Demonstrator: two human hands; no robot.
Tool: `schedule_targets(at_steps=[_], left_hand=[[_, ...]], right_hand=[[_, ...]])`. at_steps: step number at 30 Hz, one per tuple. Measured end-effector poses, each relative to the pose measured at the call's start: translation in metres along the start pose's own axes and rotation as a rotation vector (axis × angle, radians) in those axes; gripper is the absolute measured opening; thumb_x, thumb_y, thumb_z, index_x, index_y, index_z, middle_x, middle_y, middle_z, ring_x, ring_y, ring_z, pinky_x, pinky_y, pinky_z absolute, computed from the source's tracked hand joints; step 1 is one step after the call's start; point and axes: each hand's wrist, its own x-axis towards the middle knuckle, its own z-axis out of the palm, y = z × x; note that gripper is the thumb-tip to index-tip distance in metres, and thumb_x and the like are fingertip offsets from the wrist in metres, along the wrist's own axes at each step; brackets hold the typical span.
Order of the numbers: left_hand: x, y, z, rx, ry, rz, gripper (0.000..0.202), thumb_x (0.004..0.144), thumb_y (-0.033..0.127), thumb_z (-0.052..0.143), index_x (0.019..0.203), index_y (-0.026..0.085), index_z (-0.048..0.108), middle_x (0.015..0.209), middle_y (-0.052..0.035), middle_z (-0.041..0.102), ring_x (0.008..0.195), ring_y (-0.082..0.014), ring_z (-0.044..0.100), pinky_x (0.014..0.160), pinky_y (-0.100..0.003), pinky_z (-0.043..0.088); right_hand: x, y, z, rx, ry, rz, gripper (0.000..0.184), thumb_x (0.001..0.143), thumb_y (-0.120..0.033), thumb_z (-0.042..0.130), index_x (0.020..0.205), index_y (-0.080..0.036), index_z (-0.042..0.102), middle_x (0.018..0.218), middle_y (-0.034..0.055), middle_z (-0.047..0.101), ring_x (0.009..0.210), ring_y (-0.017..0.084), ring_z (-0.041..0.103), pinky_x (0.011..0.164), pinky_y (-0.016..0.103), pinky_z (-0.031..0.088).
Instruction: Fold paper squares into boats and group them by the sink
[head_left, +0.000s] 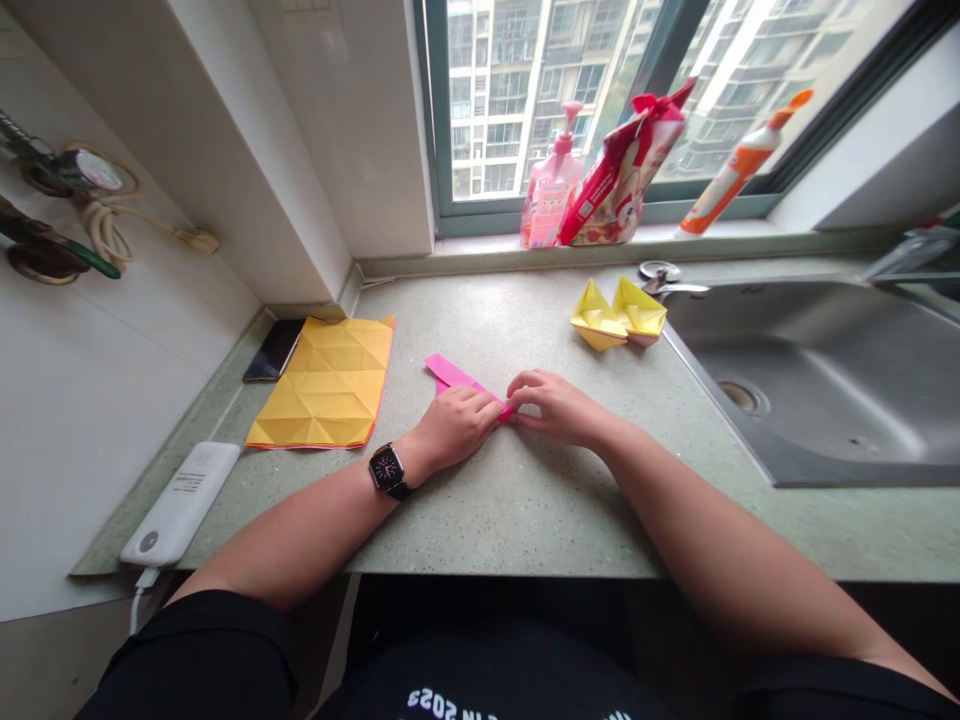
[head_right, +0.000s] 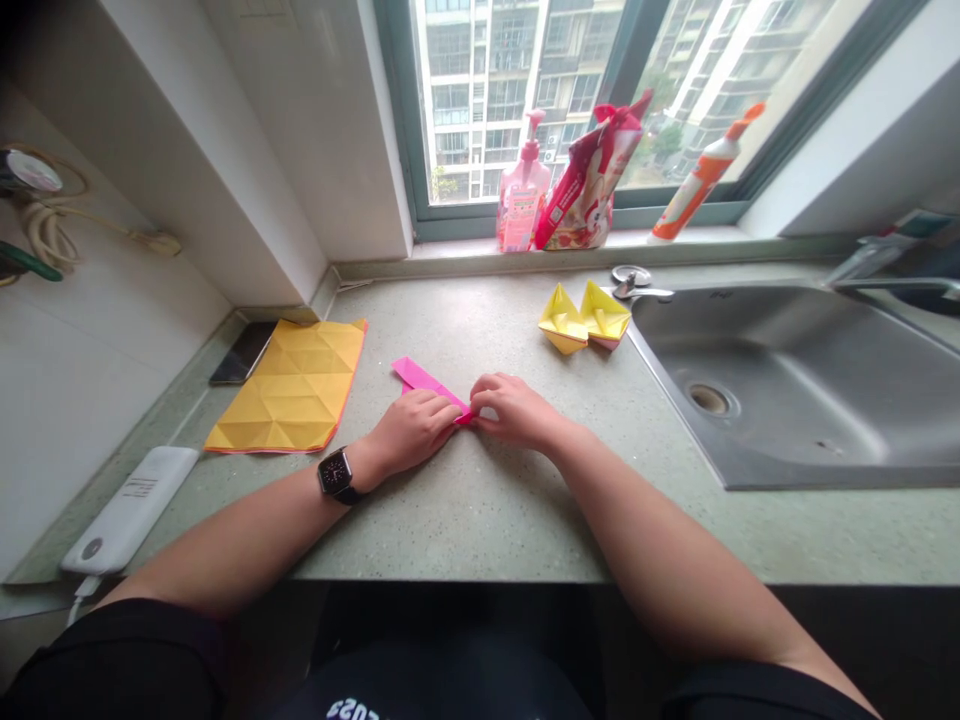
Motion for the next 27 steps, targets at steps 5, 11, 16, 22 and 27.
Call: schedule_targets(at_steps=[5, 11, 16, 22, 27], left_hand=[[-0.002, 0.0, -0.001, -0.064, -0.032, 0.01, 0.023, 0.113, 0.021, 0.051, 0.128, 0.017, 0.069, 0.111, -0.008, 0.078, 0.1, -0.0239, 0.072, 0.087, -0.038, 0.056], [-0.004, -0.002, -0.002, -0.129, -0.039, -0.003, 0.022, 0.114, 0.022, 0.051, 0.124, 0.019, 0.071, 0.113, -0.0078, 0.079, 0.102, -0.0232, 0.073, 0.089, -0.037, 0.058], [-0.006, -0.008, -0.002, -0.177, -0.021, -0.021, 0.018, 0.111, 0.021, 0.055, 0.12, 0.02, 0.071, 0.116, -0.0089, 0.078, 0.107, -0.0241, 0.073, 0.092, -0.038, 0.059], [-0.01, -0.014, -0.002, -0.241, -0.023, -0.032, 0.017, 0.11, 0.022, 0.058, 0.119, 0.02, 0.072, 0.118, -0.008, 0.078, 0.108, -0.024, 0.073, 0.092, -0.037, 0.059], [-0.011, -0.017, -0.001, -0.295, -0.021, 0.035, 0.026, 0.111, 0.019, 0.057, 0.131, 0.024, 0.074, 0.128, -0.007, 0.077, 0.113, -0.0226, 0.072, 0.099, -0.038, 0.059]], right_hand=[[-0.003, 0.003, -0.005, 0.007, 0.006, 0.011, 0.01, 0.097, -0.033, 0.079, 0.09, -0.026, 0.082, 0.109, 0.0076, 0.077, 0.096, 0.023, 0.071, 0.091, 0.04, 0.056], [-0.003, 0.005, -0.007, -0.004, -0.008, 0.022, 0.007, 0.097, -0.028, 0.078, 0.091, -0.026, 0.081, 0.111, 0.0082, 0.076, 0.1, 0.025, 0.071, 0.092, 0.041, 0.055], [-0.002, 0.002, -0.007, -0.033, -0.036, 0.07, 0.01, 0.099, -0.025, 0.072, 0.093, -0.025, 0.08, 0.113, 0.009, 0.076, 0.104, 0.027, 0.07, 0.096, 0.044, 0.055], [0.002, -0.003, -0.001, -0.077, -0.027, 0.14, 0.009, 0.1, -0.027, 0.073, 0.092, -0.023, 0.077, 0.113, 0.0108, 0.074, 0.105, 0.028, 0.069, 0.099, 0.046, 0.054], [0.003, -0.003, 0.002, -0.088, -0.016, 0.171, 0.008, 0.099, -0.029, 0.076, 0.092, -0.024, 0.077, 0.115, 0.0111, 0.073, 0.108, 0.029, 0.067, 0.101, 0.047, 0.054]])
